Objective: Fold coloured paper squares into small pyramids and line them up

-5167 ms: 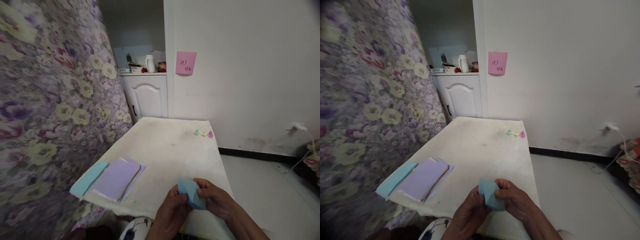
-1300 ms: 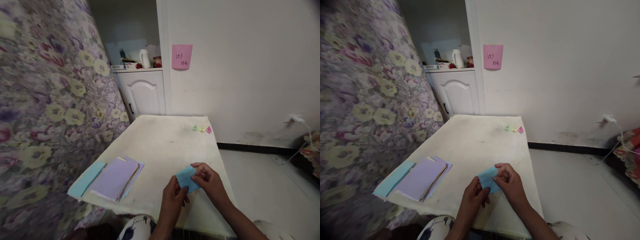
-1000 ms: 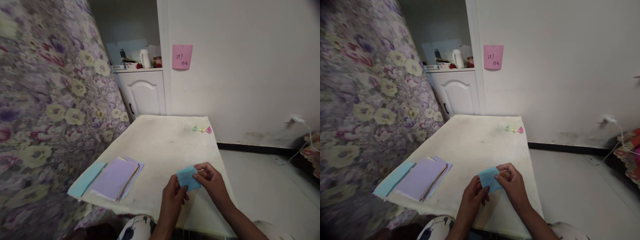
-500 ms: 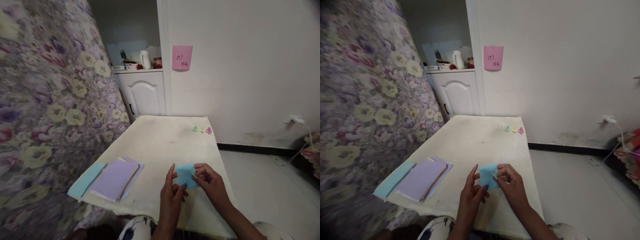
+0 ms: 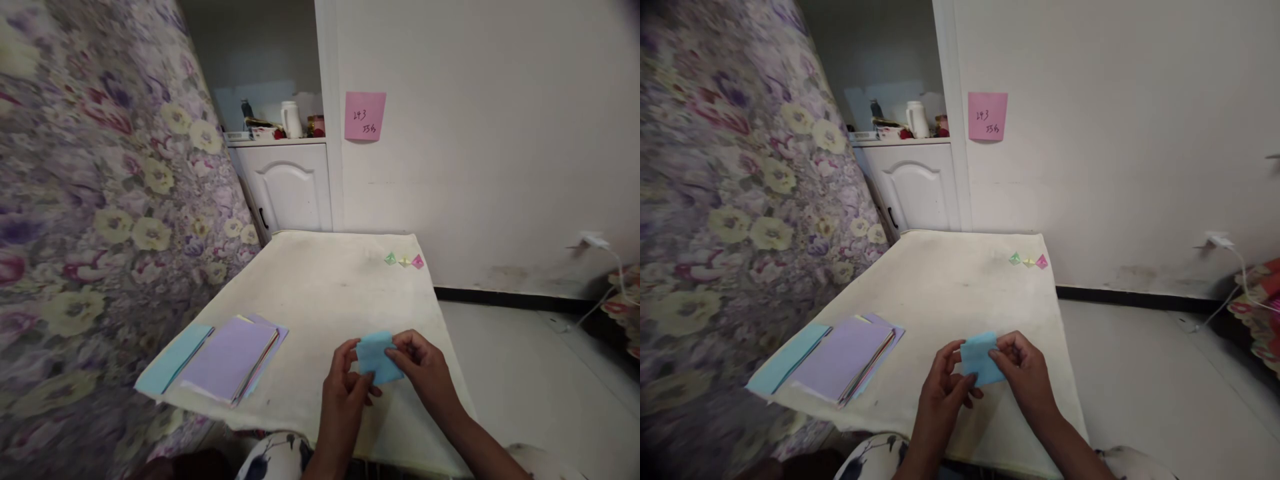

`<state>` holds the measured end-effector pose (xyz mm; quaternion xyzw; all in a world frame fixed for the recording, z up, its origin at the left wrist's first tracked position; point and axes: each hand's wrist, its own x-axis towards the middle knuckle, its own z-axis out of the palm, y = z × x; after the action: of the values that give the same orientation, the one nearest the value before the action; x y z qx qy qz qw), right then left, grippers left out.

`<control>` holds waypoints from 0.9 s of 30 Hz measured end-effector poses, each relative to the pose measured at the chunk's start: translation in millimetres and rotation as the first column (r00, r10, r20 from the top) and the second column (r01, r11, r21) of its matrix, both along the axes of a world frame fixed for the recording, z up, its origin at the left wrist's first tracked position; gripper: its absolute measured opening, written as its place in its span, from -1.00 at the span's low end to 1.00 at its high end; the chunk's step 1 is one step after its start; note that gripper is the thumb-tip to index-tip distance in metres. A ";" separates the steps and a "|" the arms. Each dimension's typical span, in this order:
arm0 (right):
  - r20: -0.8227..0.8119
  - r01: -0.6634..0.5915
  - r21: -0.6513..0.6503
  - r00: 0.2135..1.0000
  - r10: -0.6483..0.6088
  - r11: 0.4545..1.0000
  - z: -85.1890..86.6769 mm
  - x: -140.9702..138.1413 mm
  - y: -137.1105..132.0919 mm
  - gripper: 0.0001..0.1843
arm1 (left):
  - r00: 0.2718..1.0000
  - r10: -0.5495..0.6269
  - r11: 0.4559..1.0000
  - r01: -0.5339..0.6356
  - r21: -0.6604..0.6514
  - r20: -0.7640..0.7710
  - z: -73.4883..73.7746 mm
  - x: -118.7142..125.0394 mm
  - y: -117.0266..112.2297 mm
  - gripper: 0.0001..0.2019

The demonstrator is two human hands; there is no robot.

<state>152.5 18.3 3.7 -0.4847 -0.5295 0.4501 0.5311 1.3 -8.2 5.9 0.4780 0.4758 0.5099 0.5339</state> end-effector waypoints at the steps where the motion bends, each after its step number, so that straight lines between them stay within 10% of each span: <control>1: 0.004 0.000 -0.009 1.000 0.000 1.000 -0.3 -0.3 -0.2 -0.78 | 1.000 0.014 1.000 -0.014 0.008 0.011 1.5 0.7 -0.5 -0.62; 27: 0.183 0.028 0.058 0.982 -0.038 0.998 2.9 -5.4 -7.5 -0.82 | 0.961 0.077 0.993 -0.050 -0.106 0.265 -12.8 -8.8 7.1 -0.82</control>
<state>147.0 10.7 6.5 -0.5182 -0.5803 0.3796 0.5006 -7.5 -1.1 -6.9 0.3622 0.4387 0.5627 0.5997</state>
